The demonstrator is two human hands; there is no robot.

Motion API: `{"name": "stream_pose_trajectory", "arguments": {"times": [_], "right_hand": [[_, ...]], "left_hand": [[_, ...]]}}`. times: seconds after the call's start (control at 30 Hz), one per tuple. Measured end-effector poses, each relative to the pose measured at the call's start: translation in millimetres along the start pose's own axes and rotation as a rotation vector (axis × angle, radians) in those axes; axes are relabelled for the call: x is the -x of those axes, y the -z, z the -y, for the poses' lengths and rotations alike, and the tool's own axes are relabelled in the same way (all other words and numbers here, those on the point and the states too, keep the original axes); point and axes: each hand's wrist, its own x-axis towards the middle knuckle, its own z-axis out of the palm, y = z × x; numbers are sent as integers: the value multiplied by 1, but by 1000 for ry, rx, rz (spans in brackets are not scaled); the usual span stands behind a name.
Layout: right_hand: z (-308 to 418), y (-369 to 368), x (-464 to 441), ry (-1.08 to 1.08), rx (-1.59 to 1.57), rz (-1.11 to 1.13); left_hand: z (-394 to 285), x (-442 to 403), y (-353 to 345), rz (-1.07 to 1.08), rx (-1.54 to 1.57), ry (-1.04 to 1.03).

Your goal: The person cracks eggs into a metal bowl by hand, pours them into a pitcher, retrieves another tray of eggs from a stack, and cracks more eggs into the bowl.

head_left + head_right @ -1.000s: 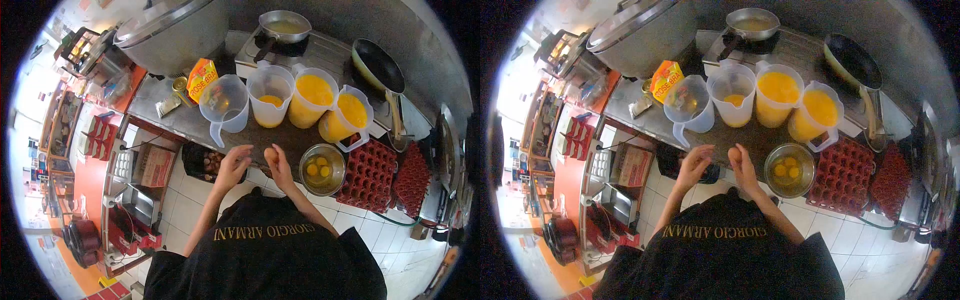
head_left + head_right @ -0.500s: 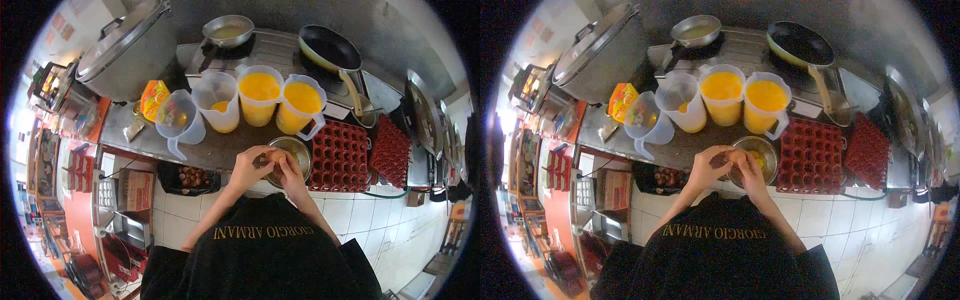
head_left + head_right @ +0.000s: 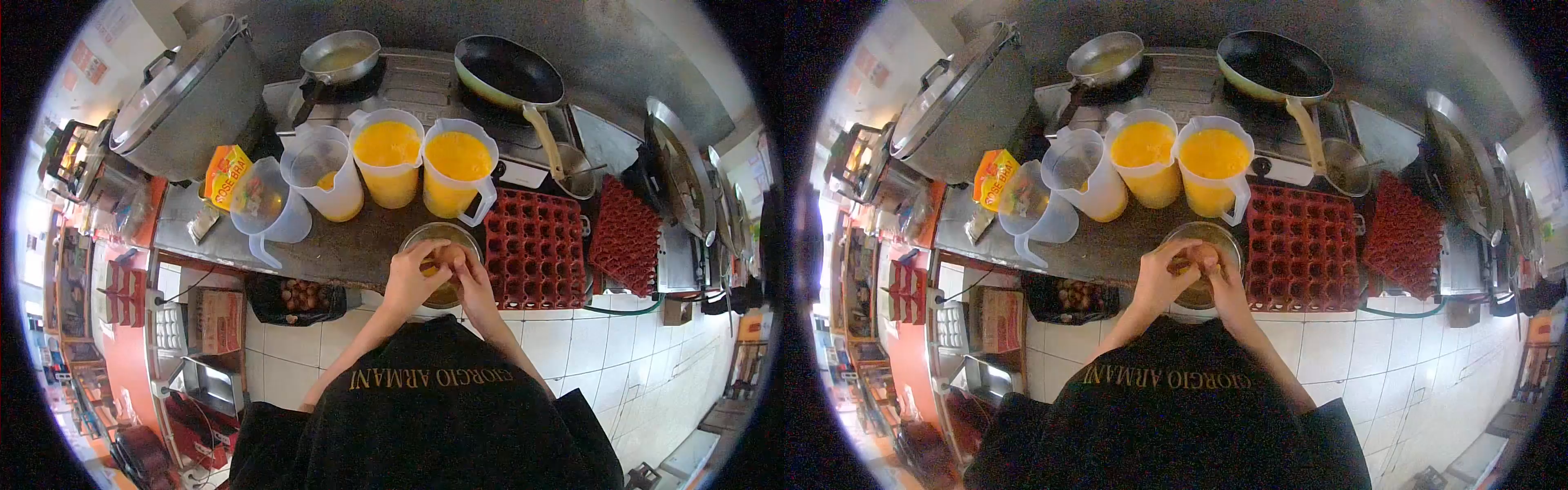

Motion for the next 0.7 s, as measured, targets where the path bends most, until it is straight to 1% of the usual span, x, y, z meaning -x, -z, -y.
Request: {"name": "stream_pose_trajectory", "arguments": {"times": [0.13, 0.2, 0.23, 0.27, 0.3, 0.33, 0.4, 0.43, 0.5, 0.53, 0.57, 0.6, 0.63, 0.67, 0.7], "right_hand": [[-9, -5, -4, -3, 19, 101], [-4, -27, 0, 129, 362, 266], [-2, -45, 3, 122, 358, 286], [0, -67, 6, 54, 261, 415], [-1, -87, 7, -16, 162, 542], [-12, -101, 4, -22, 154, 564], [-46, -124, -12, 499, 710, 600], [-59, -132, -20, 502, 700, 618], [-84, -144, -35, 820, 1168, 427], [-96, -146, -40, 823, 1234, 432], [-104, -143, -44, 828, 1225, 446], [-109, -140, -47, 814, 1224, 479], [-114, -137, -50, 801, 1225, 509], [-112, -137, -47, 870, 1308, 438], [-112, -136, -47, 873, 1306, 446]], "left_hand": [[24, 9, 22, -9, 92, 58], [38, 19, 50, -274, 309, 105], [43, 27, 72, -299, 351, 139], [52, 35, 91, -375, 262, 93], [59, 42, 107, -459, 269, 87], [63, 53, 124, -486, 256, 129], [63, 68, 147, -529, 230, 171], [64, 76, 155, -577, 265, 190], [69, 90, 167, -644, 293, 210], [72, 96, 171, -630, 250, 165], [74, 103, 175, -612, 207, 121], [63, 106, 176, -623, 225, 206], [63, 110, 178, -632, 219, 206], [64, 114, 179, -623, 213, 246], [64, 116, 180, -613, 209, 289]]}}
